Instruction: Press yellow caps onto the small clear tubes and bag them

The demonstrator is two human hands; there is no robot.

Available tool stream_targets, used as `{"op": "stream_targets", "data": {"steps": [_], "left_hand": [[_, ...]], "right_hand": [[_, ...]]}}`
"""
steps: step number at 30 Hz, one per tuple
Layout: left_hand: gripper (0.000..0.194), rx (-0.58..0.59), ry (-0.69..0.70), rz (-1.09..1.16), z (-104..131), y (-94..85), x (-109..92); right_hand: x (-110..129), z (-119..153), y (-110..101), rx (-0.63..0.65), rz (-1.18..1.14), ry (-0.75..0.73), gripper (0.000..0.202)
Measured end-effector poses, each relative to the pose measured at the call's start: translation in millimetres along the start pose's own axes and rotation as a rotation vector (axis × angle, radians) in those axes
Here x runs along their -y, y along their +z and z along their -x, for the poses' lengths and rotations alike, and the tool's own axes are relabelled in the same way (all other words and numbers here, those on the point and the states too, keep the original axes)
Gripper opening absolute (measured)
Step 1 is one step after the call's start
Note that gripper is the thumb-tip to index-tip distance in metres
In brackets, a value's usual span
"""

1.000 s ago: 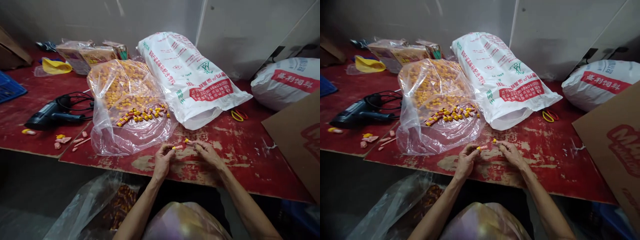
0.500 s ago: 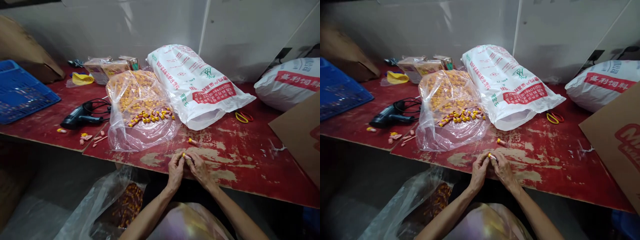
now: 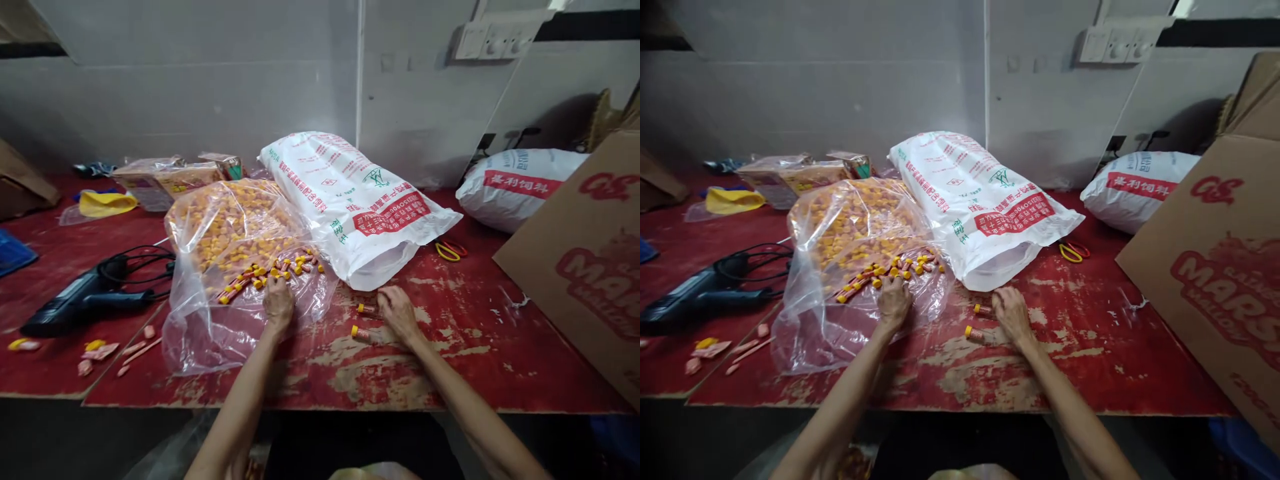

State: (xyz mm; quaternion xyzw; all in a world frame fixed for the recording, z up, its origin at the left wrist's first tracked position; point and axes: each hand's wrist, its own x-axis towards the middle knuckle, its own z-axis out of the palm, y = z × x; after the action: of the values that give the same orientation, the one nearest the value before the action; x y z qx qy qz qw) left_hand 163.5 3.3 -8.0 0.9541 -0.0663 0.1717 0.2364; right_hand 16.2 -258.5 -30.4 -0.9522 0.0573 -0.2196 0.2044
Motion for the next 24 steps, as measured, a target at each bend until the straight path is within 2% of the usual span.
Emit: {"op": "stream_targets", "data": {"steps": [2, 5, 7, 9, 14, 19, 22, 24], "left_hand": [[0.024, 0.03, 0.034, -0.067, -13.9, 1.6, 11.4], [0.024, 0.074, 0.062, -0.15, -15.4, 1.7, 23.0], [0.025, 0.084, 0.052, -0.195, -8.3, 0.8, 28.4], [0.026, 0.082, 0.029, -0.223, 0.7, -1.1, 32.8], [0.026, 0.074, 0.004, -0.168, 20.5, -9.9, 39.4], [0.011, 0.073, -0.001, -0.007, 29.7, -13.1, 37.9], [0.008, 0.031, -0.027, 0.123, 36.1, -18.3, 34.7], [0.005, -0.021, -0.062, 0.229, 43.5, -23.6, 30.3]], "right_hand": [[-11.8, -41.3, 3.9, 0.006, 0.066, 0.096, 0.033], [-16.9, -100.1, 17.2, 0.089, 0.101, 0.089, 0.032], [-13.3, -127.4, 27.5, 0.156, 0.109, 0.048, 0.033], [-10.1, -142.5, 34.6, 0.202, 0.116, 0.012, 0.038], [-17.2, -141.8, 35.0, 0.302, 0.17, 0.097, 0.041], [-26.8, -131.5, 30.7, 0.394, 0.146, 0.208, 0.031], [-28.2, -125.4, 19.8, 0.407, 0.074, 0.216, 0.027], [-27.3, -115.6, 6.8, 0.371, 0.018, 0.208, 0.027]]}}
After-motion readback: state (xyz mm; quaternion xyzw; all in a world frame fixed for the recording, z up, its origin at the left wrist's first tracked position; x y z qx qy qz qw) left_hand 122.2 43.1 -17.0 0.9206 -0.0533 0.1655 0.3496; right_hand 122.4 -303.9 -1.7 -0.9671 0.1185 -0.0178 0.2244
